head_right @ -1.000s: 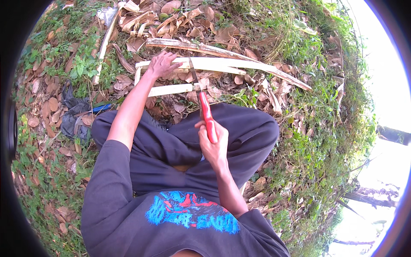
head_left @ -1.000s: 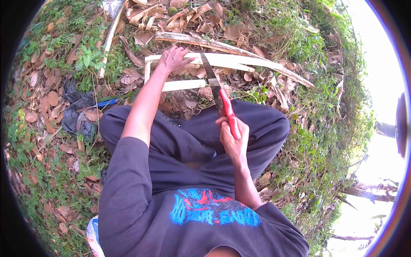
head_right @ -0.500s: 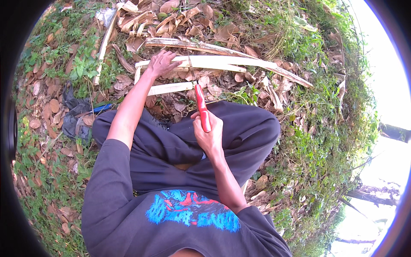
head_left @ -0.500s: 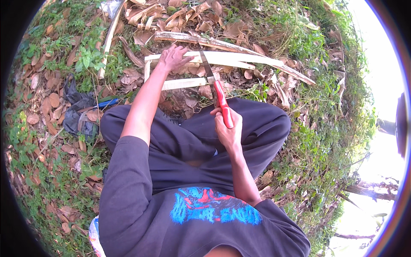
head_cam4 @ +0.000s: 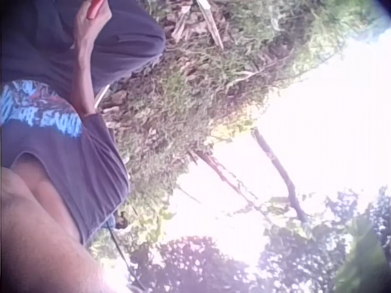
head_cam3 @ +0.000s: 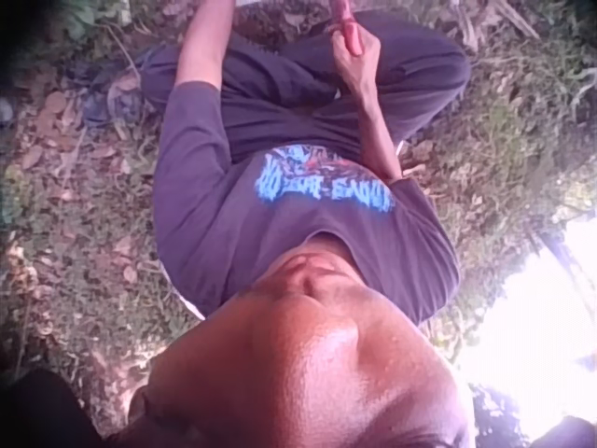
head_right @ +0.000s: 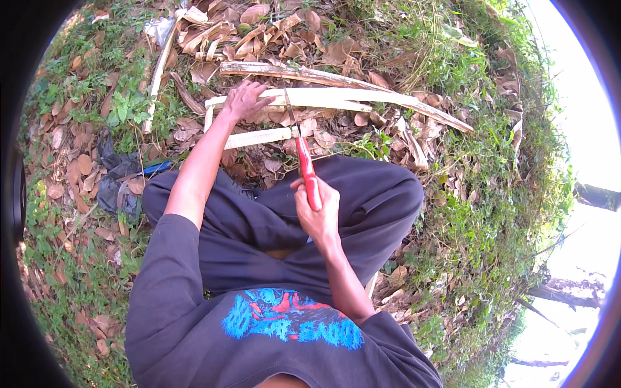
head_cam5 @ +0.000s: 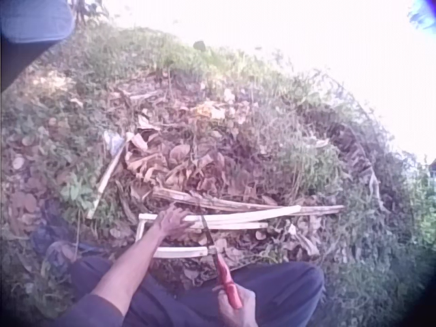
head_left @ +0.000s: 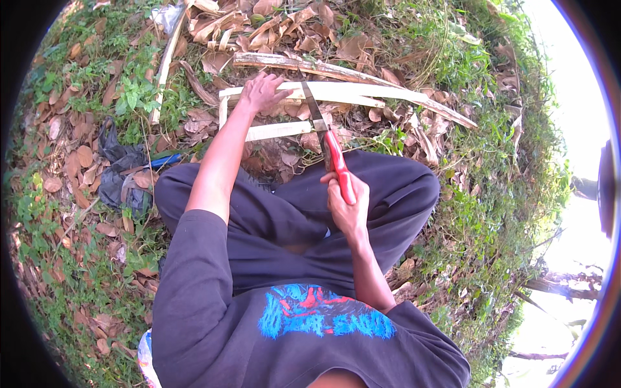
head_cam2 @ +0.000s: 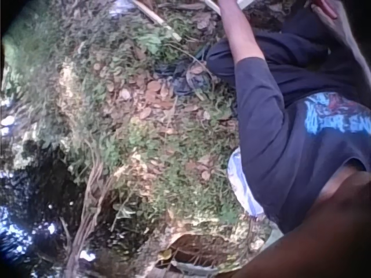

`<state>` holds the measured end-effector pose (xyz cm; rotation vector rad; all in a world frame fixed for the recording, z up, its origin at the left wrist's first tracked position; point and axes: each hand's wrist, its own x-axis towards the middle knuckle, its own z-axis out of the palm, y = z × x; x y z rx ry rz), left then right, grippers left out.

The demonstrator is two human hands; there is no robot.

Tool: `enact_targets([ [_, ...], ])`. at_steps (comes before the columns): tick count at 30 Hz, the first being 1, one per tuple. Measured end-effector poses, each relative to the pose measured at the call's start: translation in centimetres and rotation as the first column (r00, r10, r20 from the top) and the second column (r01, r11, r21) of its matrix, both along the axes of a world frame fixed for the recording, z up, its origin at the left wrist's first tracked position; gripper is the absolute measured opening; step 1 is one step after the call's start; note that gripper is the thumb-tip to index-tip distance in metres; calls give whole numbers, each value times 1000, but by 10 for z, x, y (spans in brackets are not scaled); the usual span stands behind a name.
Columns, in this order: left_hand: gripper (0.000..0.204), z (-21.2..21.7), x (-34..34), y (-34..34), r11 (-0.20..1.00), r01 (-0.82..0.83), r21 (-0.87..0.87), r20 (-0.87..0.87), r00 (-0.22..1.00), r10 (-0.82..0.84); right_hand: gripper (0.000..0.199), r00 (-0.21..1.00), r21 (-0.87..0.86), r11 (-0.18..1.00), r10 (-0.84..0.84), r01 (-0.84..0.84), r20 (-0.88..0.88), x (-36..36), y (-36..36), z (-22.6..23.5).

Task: The person sits on the ground and uses a red-handled saw to cut a long piece of bamboo. They hold the bamboo with their left hand and saw with their right, making several cuts to produce smaller segments.

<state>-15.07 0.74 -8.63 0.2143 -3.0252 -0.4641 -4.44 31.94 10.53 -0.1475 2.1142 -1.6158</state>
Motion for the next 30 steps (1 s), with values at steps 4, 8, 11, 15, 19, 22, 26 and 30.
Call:
enact_targets([
  [4, 63, -3, 0, -2, 1000, -4, 12, -16, 1000, 4, 13, 999, 7, 1000, 2, -3, 46, 19, 12, 6],
  [8, 61, -3, 1, 0, 999, 26, -26, -74, 997, -28, 14, 997, 15, 999, 40, -39, -59, 1, -4, -10],
  [11, 61, 1, 0, -1, 1000, 18, -22, -44, 999, -19, 14, 992, 39, 997, 66, -62, -109, -4, -10, -8],
  [15, 61, 3, 0, 2, 1000, 1, -20, -34, 999, -1, 12, 998, -18, 1000, -16, 17, 62, 26, 20, 7],
  [19, 60, 2, 0, 0, 1000, 27, -4, -13, 1000, -27, 12, 1000, 19, 999, 28, -28, 2, 11, 10, 2],
  [22, 65, 2, -5, -1, 1000, 16, 11, 49, 999, -17, 11, 990, 71, 996, 62, -54, -125, -11, -7, -9],
  [26, 65, -1, -3, -6, 999, 48, -14, 30, 998, -47, 10, 993, 51, 997, 69, -64, -96, 14, 8, 9],
  [30, 69, 5, -4, -3, 1000, 25, 15, 76, 997, -26, 9, 992, 47, 997, 66, -61, -108, 21, 20, 16],
])
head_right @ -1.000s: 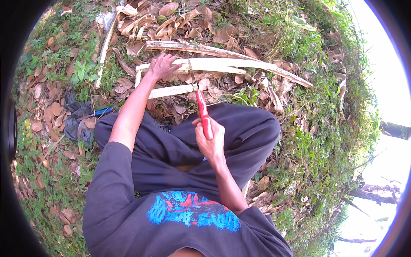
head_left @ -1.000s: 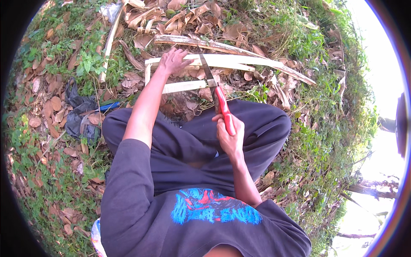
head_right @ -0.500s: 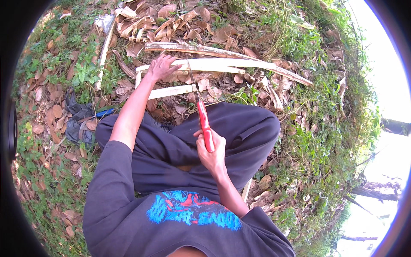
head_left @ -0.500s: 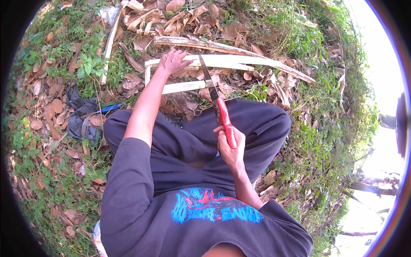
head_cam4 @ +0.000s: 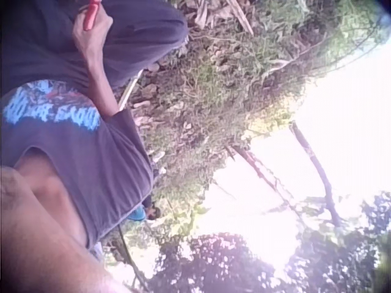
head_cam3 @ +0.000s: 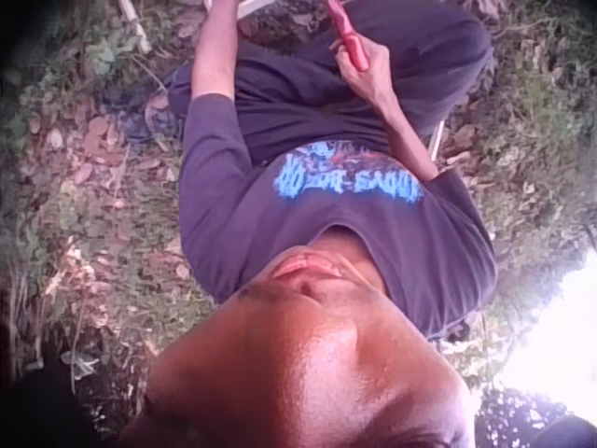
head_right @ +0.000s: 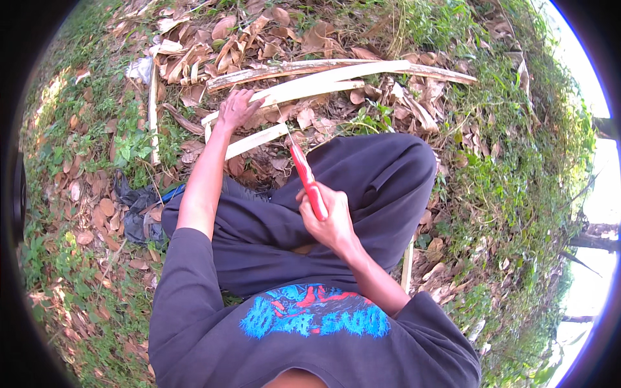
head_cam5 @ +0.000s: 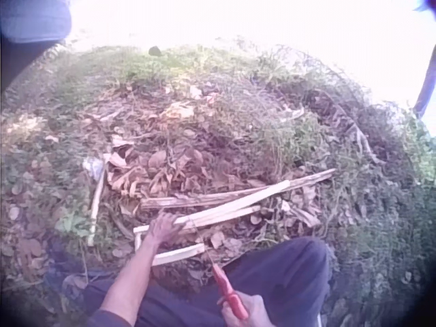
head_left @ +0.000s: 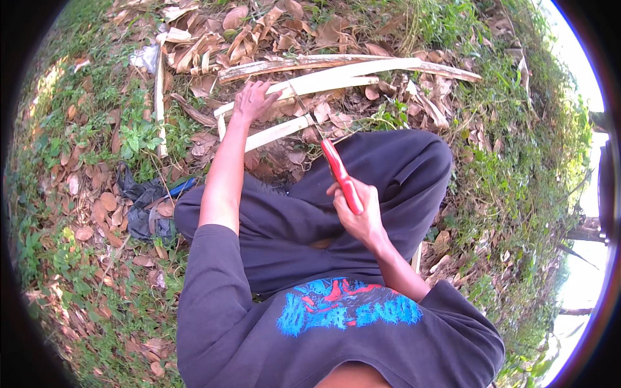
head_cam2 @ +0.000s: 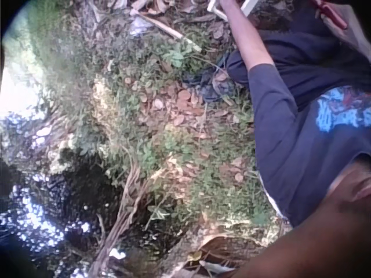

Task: The person sits on the ground and uses a red-handled saw to cut a long piece of bamboo. They hold the bamboo with their left hand and saw with their right, making several cuts to produce smaller segments.

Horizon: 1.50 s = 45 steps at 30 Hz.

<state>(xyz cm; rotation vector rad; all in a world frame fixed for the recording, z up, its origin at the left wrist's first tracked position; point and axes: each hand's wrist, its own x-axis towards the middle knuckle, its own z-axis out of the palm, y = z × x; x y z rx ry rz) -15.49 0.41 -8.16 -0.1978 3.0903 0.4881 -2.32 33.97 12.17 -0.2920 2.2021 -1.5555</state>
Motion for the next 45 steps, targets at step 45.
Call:
enact_targets([
  [45, 61, 4, -1, 4, 998, 63, -15, -22, 998, -64, 12, 994, -90, 996, -24, 15, -108, -26, -13, -6],
])
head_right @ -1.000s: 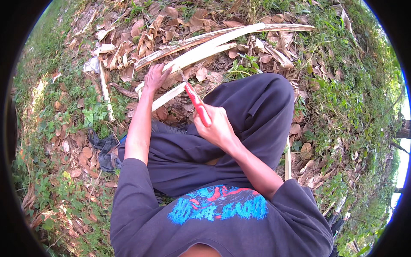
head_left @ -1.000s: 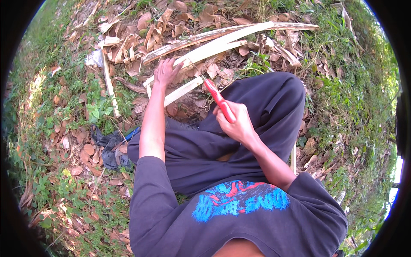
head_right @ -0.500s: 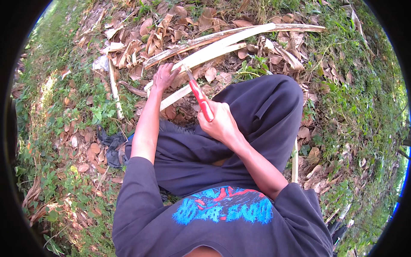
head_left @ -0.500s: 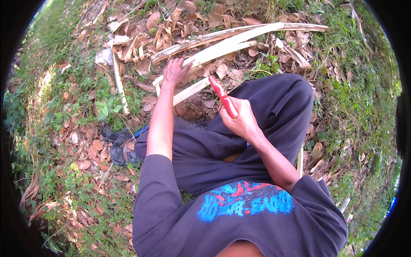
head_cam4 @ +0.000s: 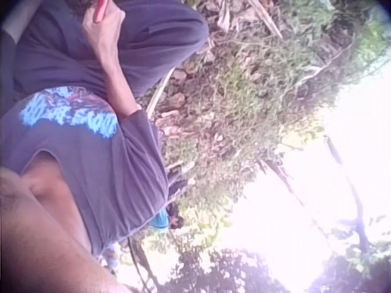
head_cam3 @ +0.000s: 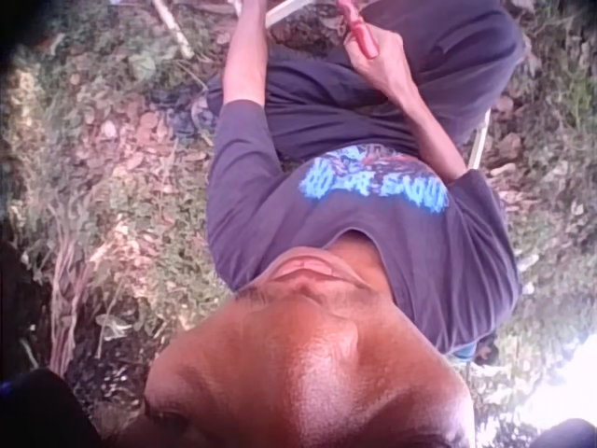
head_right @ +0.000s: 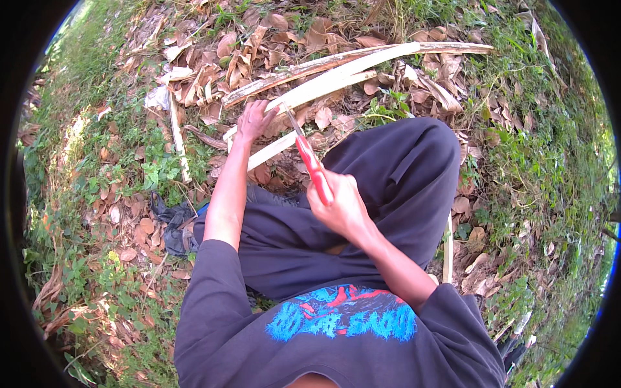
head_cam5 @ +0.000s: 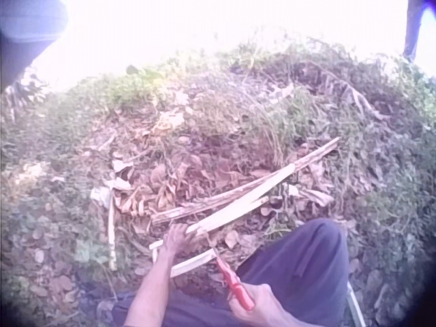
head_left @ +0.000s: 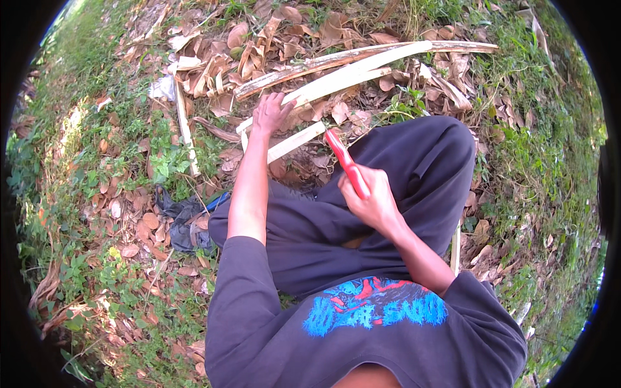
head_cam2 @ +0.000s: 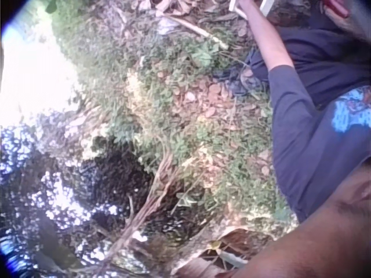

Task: The person sits on the ground and uses a red-handled saw to cut a long piece of bamboo. They hold the bamboo with their left hand and saw with their right, making several cuts to produce smaller segments.

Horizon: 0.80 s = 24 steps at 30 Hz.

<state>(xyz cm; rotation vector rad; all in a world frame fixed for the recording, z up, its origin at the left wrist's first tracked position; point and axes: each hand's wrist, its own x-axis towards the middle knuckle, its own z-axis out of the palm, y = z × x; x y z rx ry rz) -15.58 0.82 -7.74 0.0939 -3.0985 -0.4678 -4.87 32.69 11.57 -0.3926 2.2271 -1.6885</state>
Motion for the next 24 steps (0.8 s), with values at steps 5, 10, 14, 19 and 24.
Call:
enact_targets([
  [5, 60, -1, 1, 2, 1000, 8, -2, 1, 1000, -8, 10, 996, 18, 1000, 7, -9, 87, 14, 16, 9],
  [10, 57, 3, -4, 5, 999, 31, -41, 42, 999, -29, 17, 1000, 71, 997, 6, -7, 7, -9, 1, -16],
  [14, 59, -5, 3, -1, 1000, 20, 14, -47, 999, -19, 9, 977, 89, 995, 23, -42, 211, 26, 35, 21],
  [19, 56, -8, -2, -5, 999, -27, 20, -39, 999, 27, 11, 993, 19, 1000, 5, -7, 118, 5, 18, 3],
  [24, 56, -9, 5, 1, 998, -56, 33, -29, 998, 57, 12, 977, 70, 998, -13, -2, 214, -3, 7, 1],
])
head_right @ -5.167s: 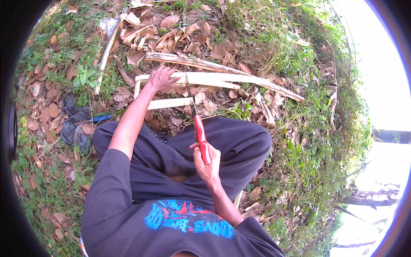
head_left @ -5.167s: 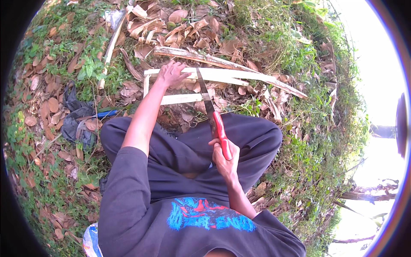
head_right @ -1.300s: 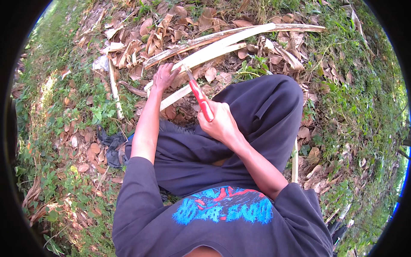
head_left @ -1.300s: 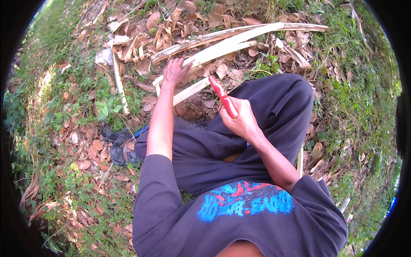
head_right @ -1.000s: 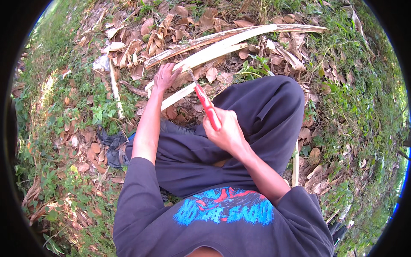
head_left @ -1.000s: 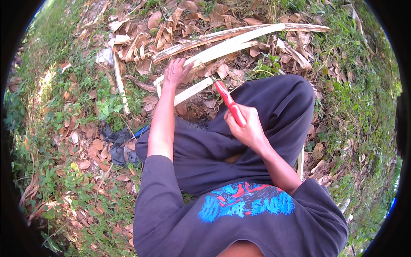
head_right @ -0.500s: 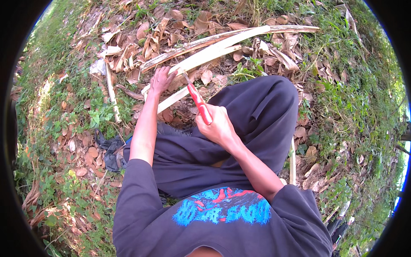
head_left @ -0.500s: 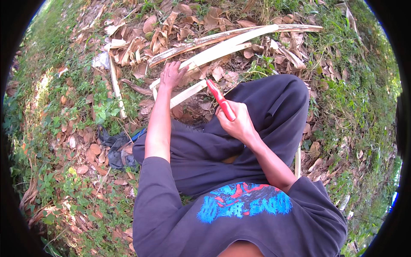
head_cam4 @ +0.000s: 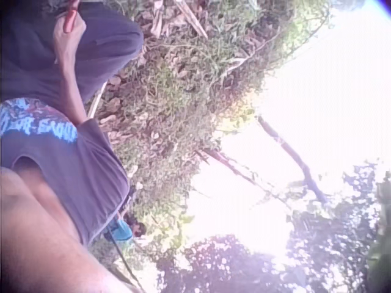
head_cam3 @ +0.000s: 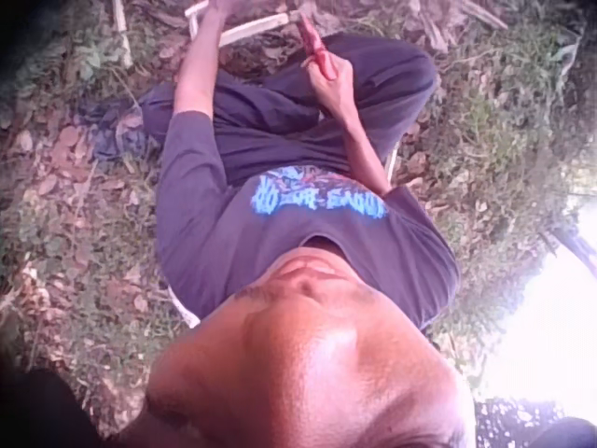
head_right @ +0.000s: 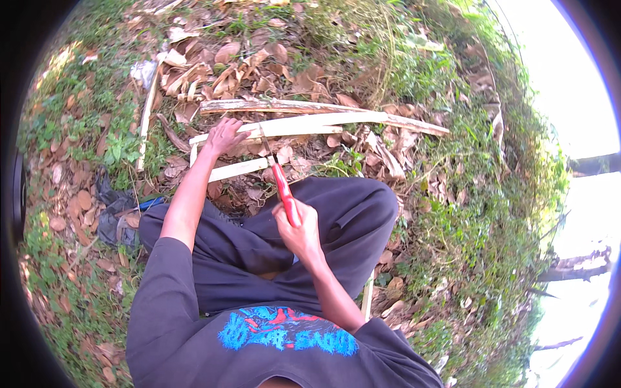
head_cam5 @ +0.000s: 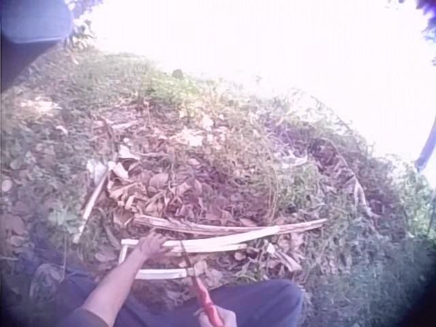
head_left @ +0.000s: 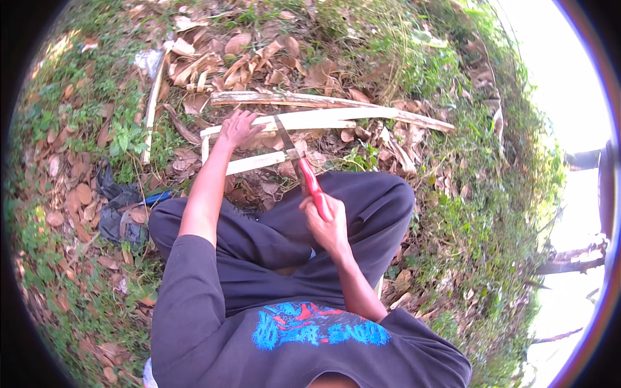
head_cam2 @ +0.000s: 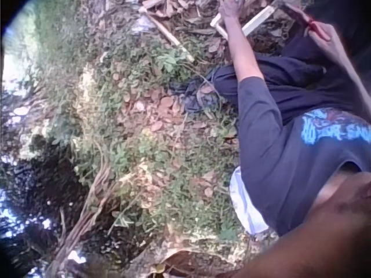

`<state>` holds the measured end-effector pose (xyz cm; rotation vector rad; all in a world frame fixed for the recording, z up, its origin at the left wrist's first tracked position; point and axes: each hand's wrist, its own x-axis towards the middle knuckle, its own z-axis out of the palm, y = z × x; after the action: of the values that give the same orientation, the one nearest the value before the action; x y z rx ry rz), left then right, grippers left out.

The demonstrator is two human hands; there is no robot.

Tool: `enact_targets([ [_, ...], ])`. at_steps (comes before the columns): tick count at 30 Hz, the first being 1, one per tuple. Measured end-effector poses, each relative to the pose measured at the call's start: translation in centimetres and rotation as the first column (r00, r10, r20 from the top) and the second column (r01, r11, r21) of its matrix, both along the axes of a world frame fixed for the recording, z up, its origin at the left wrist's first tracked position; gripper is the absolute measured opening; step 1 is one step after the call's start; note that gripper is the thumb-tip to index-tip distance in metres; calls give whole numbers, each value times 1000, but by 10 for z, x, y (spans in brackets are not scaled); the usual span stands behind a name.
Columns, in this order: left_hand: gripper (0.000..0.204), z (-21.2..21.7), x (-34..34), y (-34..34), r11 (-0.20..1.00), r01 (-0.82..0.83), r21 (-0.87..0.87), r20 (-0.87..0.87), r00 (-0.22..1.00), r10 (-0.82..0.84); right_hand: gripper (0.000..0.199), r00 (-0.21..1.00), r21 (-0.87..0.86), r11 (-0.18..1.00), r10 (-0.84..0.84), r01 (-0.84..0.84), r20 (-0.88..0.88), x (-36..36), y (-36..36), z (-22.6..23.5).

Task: The person sits on the ground and uses a red-handled saw to cut a long piece of bamboo. They hold the bamboo with their left hand and saw with their right, making several cuts to produce smaller segments.

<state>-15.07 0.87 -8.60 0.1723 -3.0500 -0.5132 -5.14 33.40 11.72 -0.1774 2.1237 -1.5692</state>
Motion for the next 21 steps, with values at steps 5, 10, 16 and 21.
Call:
enact_targets([
  [5, 56, -6, 4, -1, 1000, -26, -4, -73, 997, 25, 15, 996, -23, 999, -40, 42, 82, 30, 11, 10],
  [10, 54, -11, -4, 3, 999, -21, -25, -68, 998, 19, 12, 995, 33, 999, 1, 2, -99, -9, -25, -11],
  [16, 56, -12, 7, -4, 998, -53, -17, -104, 993, 51, 16, 1000, 36, 999, -6, 6, -10, 32, -4, 10],
  [21, 57, -10, 2, 2, 999, -46, -4, -82, 996, 46, 14, 995, 57, 998, 22, -16, -100, 8, -30, -17],
])
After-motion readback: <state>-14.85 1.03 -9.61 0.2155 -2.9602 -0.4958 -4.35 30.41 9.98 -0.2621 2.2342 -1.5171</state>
